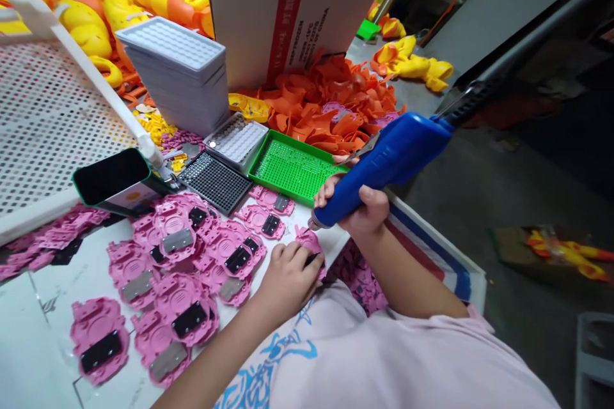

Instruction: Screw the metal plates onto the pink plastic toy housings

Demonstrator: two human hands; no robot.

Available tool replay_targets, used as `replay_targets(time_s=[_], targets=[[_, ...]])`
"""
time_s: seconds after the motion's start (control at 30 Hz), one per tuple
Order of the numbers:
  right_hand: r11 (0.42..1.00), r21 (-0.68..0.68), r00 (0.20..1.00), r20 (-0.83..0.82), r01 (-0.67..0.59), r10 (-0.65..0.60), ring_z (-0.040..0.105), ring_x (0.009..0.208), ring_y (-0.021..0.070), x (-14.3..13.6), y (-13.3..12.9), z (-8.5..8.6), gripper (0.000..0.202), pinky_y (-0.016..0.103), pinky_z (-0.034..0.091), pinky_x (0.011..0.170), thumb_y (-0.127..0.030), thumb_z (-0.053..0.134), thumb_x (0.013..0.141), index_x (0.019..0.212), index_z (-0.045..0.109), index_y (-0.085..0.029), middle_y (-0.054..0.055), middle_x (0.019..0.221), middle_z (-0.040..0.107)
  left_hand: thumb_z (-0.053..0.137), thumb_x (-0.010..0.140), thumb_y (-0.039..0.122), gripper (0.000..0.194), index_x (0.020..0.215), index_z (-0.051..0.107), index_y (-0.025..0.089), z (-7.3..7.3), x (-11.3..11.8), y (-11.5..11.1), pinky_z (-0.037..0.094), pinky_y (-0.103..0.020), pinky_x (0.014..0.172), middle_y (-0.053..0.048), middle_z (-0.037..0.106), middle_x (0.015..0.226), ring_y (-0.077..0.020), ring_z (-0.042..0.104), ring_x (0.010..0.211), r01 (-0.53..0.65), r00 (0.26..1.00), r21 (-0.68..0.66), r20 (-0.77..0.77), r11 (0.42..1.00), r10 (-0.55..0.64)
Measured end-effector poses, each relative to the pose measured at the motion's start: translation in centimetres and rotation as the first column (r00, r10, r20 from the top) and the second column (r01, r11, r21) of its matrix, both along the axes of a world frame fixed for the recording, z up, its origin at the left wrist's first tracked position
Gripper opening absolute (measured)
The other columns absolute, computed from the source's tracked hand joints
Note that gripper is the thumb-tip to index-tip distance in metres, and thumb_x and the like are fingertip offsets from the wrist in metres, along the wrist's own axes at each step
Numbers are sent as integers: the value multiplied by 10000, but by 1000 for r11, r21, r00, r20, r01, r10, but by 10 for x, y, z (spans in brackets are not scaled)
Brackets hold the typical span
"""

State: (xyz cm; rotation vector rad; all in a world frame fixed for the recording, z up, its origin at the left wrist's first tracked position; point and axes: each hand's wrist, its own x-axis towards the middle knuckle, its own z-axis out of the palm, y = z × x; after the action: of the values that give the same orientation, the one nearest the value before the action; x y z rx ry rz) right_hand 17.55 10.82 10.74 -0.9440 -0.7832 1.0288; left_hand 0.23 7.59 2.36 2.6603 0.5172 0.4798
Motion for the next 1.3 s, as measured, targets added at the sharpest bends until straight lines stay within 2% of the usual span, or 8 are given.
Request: replay_targets(time_s=[0.3,0.6,0.77,0.87,1.03,1.17,1.23,1.3], targets=[[1000,-7,999,-21,31,-31,581,474,154,0,-3,-3,396,318,507,493,-520,720,581,815,601,-223,-29,563,602,664,876,353,387,1231,595,213,3,0,0,382,-408,804,-88,627,1102,-267,513,1052,-9,1000,2,20,1000,9],[1000,-2,1000,19,1,-1,567,512,160,-2,-9,-8,410,344,509,541,-542,712,594,842,603,-233,-21,611,589,672,872,357,372,1207,605,209,2,0,-1,378,-398,794,-68,647,1094,-254,522,1040,-29,998,43,58,999,26],[985,39,977,141,-168,161,576,567,176,-9,-13,-1,446,375,542,591,-575,730,616,883,577,-252,-17,645,554,660,882,350,352,1205,610,219,-1,2,-3,374,-389,787,-57,652,1113,-239,523,1043,-47,996,68,83,997,42],[967,39,946,219,-253,239,581,596,176,-12,-15,-3,449,370,550,600,-589,736,632,876,555,-258,-17,661,535,665,879,334,333,1191,620,225,-3,4,-5,376,-386,789,-52,656,1114,-233,523,1052,-72,994,95,89,993,64],[968,106,961,182,-228,206,575,587,148,-9,-17,-21,426,348,550,603,-552,731,668,928,560,-261,-23,684,556,615,906,288,305,1200,622,207,0,5,-7,405,-393,790,-78,654,1129,-242,541,1035,-71,995,100,70,992,64],[965,62,960,138,-255,245,599,606,177,-5,-19,-22,464,381,553,619,-580,738,627,882,543,-245,-24,640,557,554,932,262,295,1204,619,170,4,3,-7,460,-419,833,-113,650,1126,-263,551,1045,-34,997,87,70,996,28],[979,71,979,88,-191,184,603,593,181,1,-22,-17,446,384,551,610,-560,727,630,880,545,-240,-25,633,565,552,928,230,283,1191,621,152,3,2,-7,474,-443,911,-115,657,1099,-270,557,1049,-29,995,103,94,994,19],[991,115,998,28,-64,61,597,564,168,12,-25,-10,410,363,543,587,-537,698,647,890,561,-237,-25,643,582,579,907,197,287,1185,619,143,2,2,-9,478,-460,969,-117,658,1081,-278,562,1068,-32,994,116,103,993,20]])
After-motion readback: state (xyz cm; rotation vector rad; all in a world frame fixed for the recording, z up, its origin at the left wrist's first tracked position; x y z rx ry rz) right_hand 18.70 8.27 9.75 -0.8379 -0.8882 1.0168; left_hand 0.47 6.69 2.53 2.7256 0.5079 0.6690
